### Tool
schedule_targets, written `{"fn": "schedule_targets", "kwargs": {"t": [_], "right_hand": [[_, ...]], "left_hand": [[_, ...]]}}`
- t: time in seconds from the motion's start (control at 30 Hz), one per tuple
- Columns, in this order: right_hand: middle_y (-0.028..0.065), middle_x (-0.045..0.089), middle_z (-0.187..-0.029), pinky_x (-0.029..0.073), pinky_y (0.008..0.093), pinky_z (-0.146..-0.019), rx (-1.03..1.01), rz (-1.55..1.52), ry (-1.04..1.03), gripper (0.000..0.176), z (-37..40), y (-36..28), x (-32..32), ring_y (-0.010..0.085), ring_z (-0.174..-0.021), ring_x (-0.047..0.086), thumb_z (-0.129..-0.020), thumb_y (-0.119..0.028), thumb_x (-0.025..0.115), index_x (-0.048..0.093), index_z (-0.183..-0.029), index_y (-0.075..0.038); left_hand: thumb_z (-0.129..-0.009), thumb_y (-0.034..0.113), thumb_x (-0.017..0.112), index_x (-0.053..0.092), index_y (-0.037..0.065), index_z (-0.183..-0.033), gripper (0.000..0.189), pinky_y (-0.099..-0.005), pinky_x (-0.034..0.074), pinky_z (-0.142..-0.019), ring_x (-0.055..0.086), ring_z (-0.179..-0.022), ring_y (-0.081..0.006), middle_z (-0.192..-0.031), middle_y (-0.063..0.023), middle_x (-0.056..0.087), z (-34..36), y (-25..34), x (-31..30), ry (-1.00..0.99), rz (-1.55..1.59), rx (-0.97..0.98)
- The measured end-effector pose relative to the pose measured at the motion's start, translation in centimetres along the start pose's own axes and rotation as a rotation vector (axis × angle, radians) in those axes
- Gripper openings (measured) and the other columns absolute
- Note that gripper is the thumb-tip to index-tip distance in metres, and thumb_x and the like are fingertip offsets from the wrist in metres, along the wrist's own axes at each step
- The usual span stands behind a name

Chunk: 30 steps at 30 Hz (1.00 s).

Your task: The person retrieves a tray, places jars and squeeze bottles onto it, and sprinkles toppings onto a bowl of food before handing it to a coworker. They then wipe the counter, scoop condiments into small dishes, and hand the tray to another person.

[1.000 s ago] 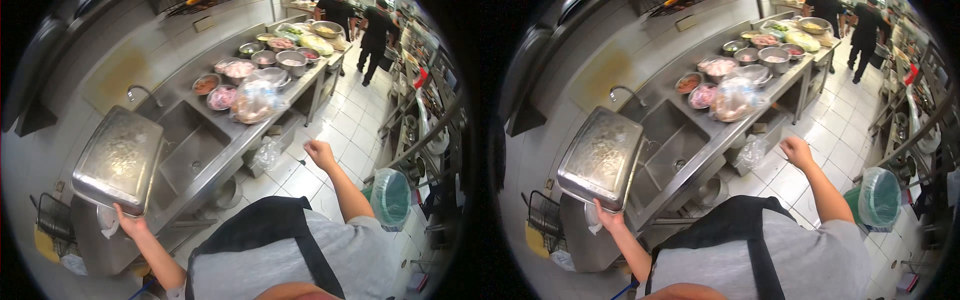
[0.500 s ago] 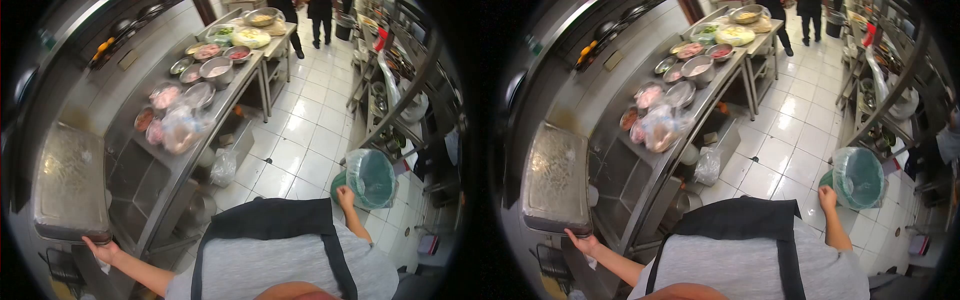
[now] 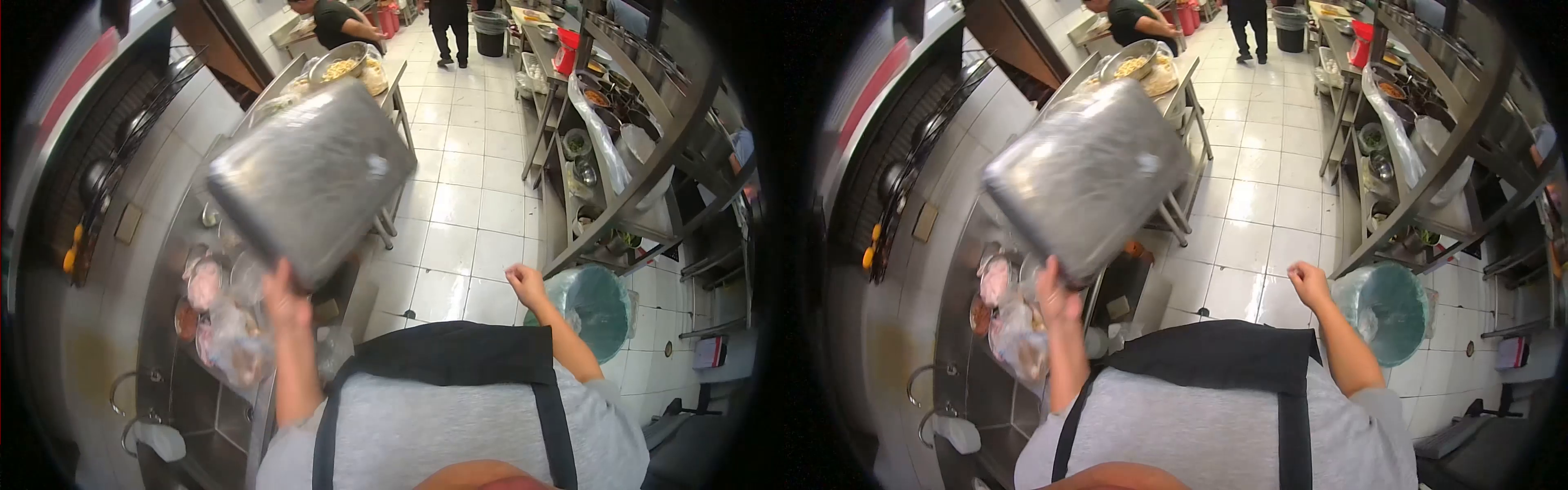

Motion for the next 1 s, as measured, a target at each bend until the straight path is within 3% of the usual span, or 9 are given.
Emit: {"fn": "schedule_targets", "kwargs": {"t": [0.07, 0.17, 0.23, 0.3, 0.4, 0.6, 0.73, 0.83, 1.0], "right_hand": [[0.0141, 0.061, -0.068, 0.046, 0.0361, -0.057, 0.108, 0.151, -0.009, 0.018, 0.5, 5.1, -0.8, 0.0269, -0.061, 0.059, -0.080, -0.021, 0.062, 0.064, -0.083, -0.004], [0.0150, 0.061, -0.069, 0.046, 0.0377, -0.058, 0.304, 0.131, 0.038, 0.016, 3.4, 12.6, -1.9, 0.0299, -0.062, 0.059, -0.078, -0.020, 0.062, 0.064, -0.081, -0.004], [0.0149, 0.062, -0.070, 0.046, 0.0382, -0.059, 0.346, 0.012, 0.056, 0.015, 6.0, 18.3, -1.0, 0.0300, -0.063, 0.060, -0.078, -0.019, 0.062, 0.064, -0.081, -0.005], [0.0143, 0.061, -0.069, 0.045, 0.0376, -0.059, 0.283, 0.298, 0.090, 0.014, 7.8, 25.0, 1.3, 0.0290, -0.062, 0.059, -0.078, -0.017, 0.062, 0.064, -0.083, -0.005], [0.0115, 0.059, -0.066, 0.045, 0.0354, -0.058, 0.592, 0.056, -0.050, 0.015, 5.8, 33.9, 3.4, 0.0237, -0.058, 0.057, -0.080, -0.019, 0.062, 0.062, -0.082, -0.005], [0.0045, 0.058, -0.063, 0.043, 0.0281, -0.055, 0.429, -0.403, 0.195, 0.017, -26.5, 22.6, -8.9, 0.0121, -0.057, 0.053, -0.083, -0.019, 0.061, 0.060, -0.078, -0.003], [0.0019, 0.059, -0.065, 0.042, 0.0232, -0.055, 0.078, -0.385, 0.089, 0.013, -49.7, 16.0, -13.4, 0.0081, -0.059, 0.052, -0.082, -0.014, 0.061, 0.060, -0.078, -0.002], [0.0028, 0.061, -0.071, 0.044, 0.0234, -0.060, 0.070, -0.493, 0.030, 0.014, -61.3, 10.0, -14.3, 0.0074, -0.065, 0.055, -0.082, -0.015, 0.063, 0.063, -0.084, -0.001], [0.0120, 0.065, -0.076, 0.048, 0.0334, -0.064, -0.063, 0.065, -0.064, 0.018, -69.4, 11.8, -11.7, 0.0233, -0.068, 0.062, -0.081, -0.022, 0.063, 0.065, -0.086, -0.005]], "left_hand": [[-0.085, 0.035, 0.064, 0.054, 0.003, -0.114, 0.043, -0.0336, 0.039, -0.091, 0.052, -0.104, -0.0186, -0.112, -0.0040, 0.057, -6.5, -10.5, 2.0, 0.026, 0.050, -0.280], [-0.092, 0.042, 0.051, 0.055, -0.004, -0.116, 0.052, -0.0323, 0.040, -0.089, 0.053, -0.100, -0.0183, -0.114, -0.0079, 0.057, -13.0, -22.5, 3.5, 0.128, -0.152, -0.333], [-0.092, 0.040, 0.052, 0.059, -0.006, -0.105, 0.049, -0.0316, 0.043, -0.081, 0.055, -0.090, -0.0174, -0.103, -0.0077, 0.060, -16.6, -28.5, 4.5, 0.128, -0.293, -0.326], [-0.092, 0.040, 0.053, 0.063, -0.005, -0.093, 0.046, -0.0319, 0.043, -0.074, 0.054, -0.080, -0.0168, -0.089, -0.0077, 0.062, -19.9, -33.1, 6.4, 0.074, -0.503, -0.258], [-0.091, 0.040, 0.054, 0.063, -0.002, -0.077, 0.045, -0.0331, 0.041, -0.063, 0.048, -0.066, -0.0152, -0.069, -0.0052, 0.057, -25.2, -36.8, 9.8, 0.013, -0.670, -0.173], [-0.092, 0.042, 0.050, 0.054, 0.000, -0.066, 0.049, -0.0326, 0.036, -0.052, 0.042, -0.054, -0.0139, -0.057, -0.0029, 0.047, -32.9, -36.8, 21.3, 0.048, -0.808, -0.099], [-0.093, 0.039, 0.050, 0.054, 0.002, -0.065, 0.046, -0.0303, 0.034, -0.051, 0.040, -0.054, -0.0107, -0.056, -0.0007, 0.046, -37.0, -35.5, 28.7, 0.033, -0.754, 0.013], [-0.093, 0.038, 0.050, 0.054, 0.003, -0.066, 0.045, -0.0282, 0.033, -0.052, 0.039, -0.056, -0.0089, -0.058, 0.0019, 0.044, -41.6, -36.8, 32.9, 0.013, -0.629, -0.020], [-0.094, 0.035, 0.051, 0.060, -0.003, -0.104, 0.040, -0.0266, 0.043, -0.079, 0.057, -0.085, -0.0132, -0.096, -0.0053, 0.063, -50.5, -43.3, 38.4, -0.066, -0.376, -0.180]]}}
Point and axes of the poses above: each hand's wrist, its own z-axis away from the middle knuckle, its own x-axis out of the palm, y = z × x, the point moved 8 cm from there along -z, towards the middle knuckle
